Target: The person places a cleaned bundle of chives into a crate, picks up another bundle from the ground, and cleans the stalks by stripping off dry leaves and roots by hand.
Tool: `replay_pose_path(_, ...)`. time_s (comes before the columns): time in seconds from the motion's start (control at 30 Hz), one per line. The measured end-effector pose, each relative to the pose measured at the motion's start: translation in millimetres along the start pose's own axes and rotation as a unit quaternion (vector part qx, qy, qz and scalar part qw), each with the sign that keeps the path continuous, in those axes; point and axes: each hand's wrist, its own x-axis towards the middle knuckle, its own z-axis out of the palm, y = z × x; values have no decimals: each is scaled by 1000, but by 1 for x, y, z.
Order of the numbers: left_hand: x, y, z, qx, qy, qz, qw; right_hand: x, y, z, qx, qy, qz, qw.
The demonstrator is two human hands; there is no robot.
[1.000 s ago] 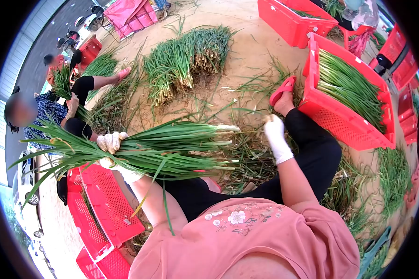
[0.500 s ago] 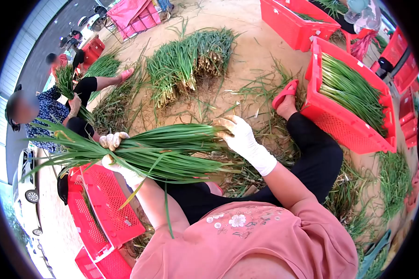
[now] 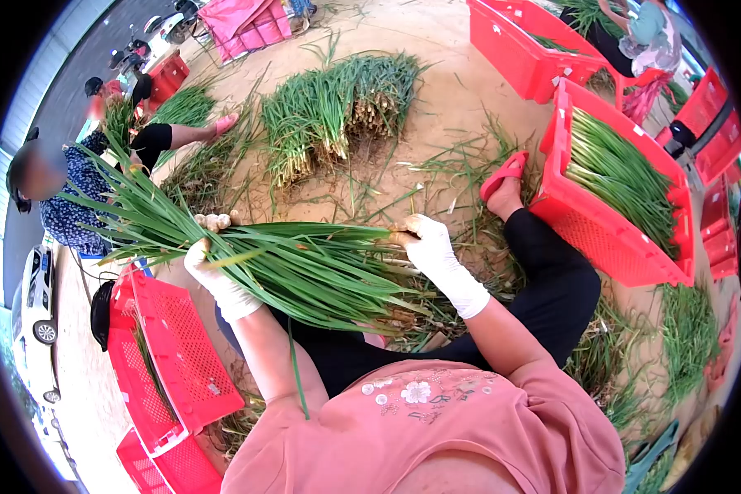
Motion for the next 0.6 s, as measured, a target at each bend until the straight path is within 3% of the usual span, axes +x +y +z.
replay_pose_path(0.07,-5,3,11,11,23,6,1000,-2,-4,-1,7,-23,9,1000)
replay_pose_path(0.13,-15,9,38,89,94,-30,991,-6,-6,-2,-12,-37,-55,998)
replay_pose_path(0.17,-4,9,1,78,99,-21,992,-8,-8,-2,-8,-34,-33,999)
replay_pose_path(0.27,4,8,-13,72,30,11,997,-11,-5,-1,-10,-23,-31,999)
replay_pose_path(0.33,-1,7,2,69,39,22,997,-13,-6,-1,-31,-24,-36,999)
replay_pose_path(0.6,-5,6,1,64,21,-43,997,-23,3,2,-74,-40,-49,995)
